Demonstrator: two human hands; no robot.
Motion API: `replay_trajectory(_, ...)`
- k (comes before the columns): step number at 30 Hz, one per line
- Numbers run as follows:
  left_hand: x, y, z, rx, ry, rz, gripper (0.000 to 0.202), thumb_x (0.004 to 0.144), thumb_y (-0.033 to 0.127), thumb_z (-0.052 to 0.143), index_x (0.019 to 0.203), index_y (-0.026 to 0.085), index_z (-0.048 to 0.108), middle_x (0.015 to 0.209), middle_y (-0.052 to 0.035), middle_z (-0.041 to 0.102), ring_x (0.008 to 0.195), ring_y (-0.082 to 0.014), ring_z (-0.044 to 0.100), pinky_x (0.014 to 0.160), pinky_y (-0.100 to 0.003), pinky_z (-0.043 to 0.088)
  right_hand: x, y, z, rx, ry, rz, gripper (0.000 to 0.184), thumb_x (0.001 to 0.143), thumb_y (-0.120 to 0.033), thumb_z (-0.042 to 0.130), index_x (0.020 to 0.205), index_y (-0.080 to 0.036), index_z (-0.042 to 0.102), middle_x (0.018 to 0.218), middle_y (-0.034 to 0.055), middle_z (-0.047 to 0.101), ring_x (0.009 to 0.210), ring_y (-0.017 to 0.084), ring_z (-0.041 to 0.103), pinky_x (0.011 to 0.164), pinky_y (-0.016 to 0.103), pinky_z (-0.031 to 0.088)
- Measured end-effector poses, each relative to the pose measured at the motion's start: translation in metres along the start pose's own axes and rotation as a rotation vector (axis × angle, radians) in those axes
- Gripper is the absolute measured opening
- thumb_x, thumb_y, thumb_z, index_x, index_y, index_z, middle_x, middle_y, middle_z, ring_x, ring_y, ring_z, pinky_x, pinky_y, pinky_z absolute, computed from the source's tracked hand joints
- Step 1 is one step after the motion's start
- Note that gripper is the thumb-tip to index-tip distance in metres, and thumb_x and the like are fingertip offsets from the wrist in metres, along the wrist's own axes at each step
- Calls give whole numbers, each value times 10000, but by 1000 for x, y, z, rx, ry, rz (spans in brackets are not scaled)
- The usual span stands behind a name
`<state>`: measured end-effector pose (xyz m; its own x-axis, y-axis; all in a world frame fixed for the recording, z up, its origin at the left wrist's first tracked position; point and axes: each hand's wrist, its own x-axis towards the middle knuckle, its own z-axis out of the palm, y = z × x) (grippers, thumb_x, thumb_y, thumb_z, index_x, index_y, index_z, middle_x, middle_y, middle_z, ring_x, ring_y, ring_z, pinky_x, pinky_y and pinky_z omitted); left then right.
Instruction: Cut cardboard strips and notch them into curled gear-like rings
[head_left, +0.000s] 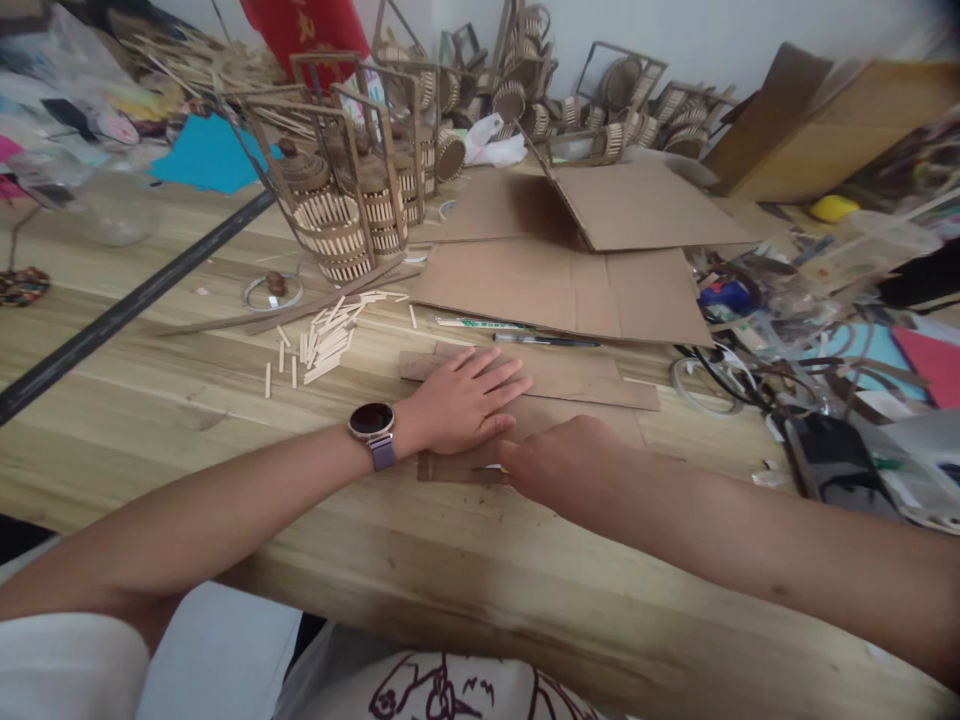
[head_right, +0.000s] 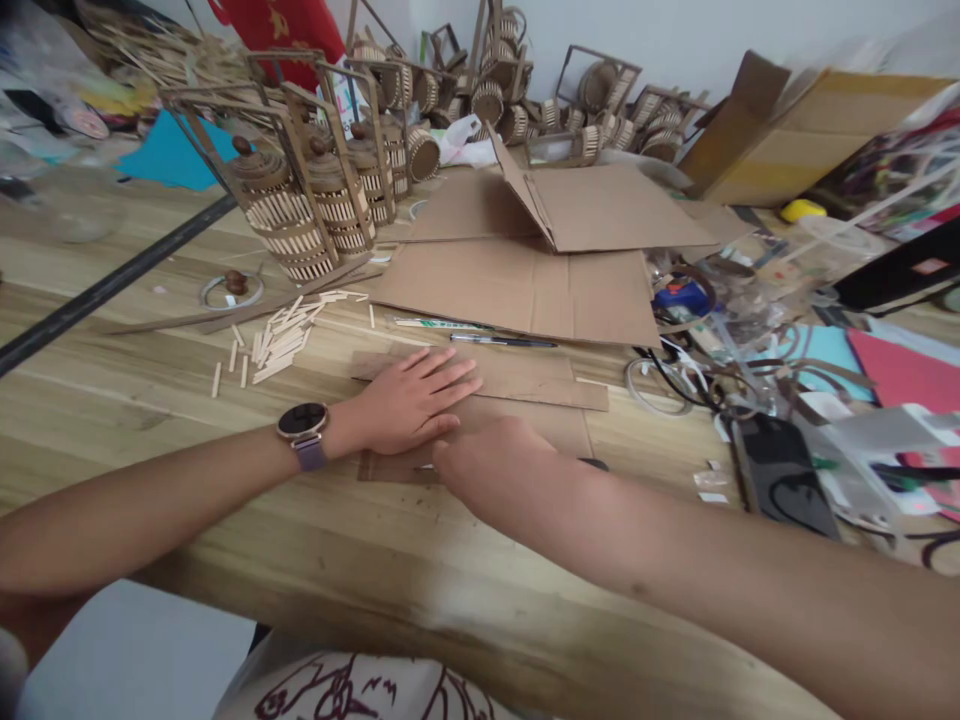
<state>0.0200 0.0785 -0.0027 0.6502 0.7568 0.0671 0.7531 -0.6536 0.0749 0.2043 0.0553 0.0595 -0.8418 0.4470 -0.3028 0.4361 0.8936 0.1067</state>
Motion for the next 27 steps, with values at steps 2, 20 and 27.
replay_trajectory(2,0,0,0,3,-1,-3,573,1028,503,258,1512,207,339,1600,-65,291,1475,-314,218,1183,-490,171,-3,1,-1,-77,-36,-13,261,741,24,581,884,-168,685,603,43,709,527,222,686,401,256,259)
replay_trajectory(20,-1,3,5,17,56,-25,553,1028,493,280,1500,217,363,1587,-64,323,1466,-294,245,1175,-497,196,-38,31,8,-4,-131,67,82,906,-165,562,935,-183,636,695,32,722,573,185,675,447,258,209)
replay_trajectory(27,0,4,6,22,78,-31,543,1030,491,276,1492,224,377,1580,-62,340,1466,-297,240,1167,-501,206,-41,38,5,174,-32,69,175,966,-285,494,903,-190,626,717,12,727,618,167,674,493,251,260)
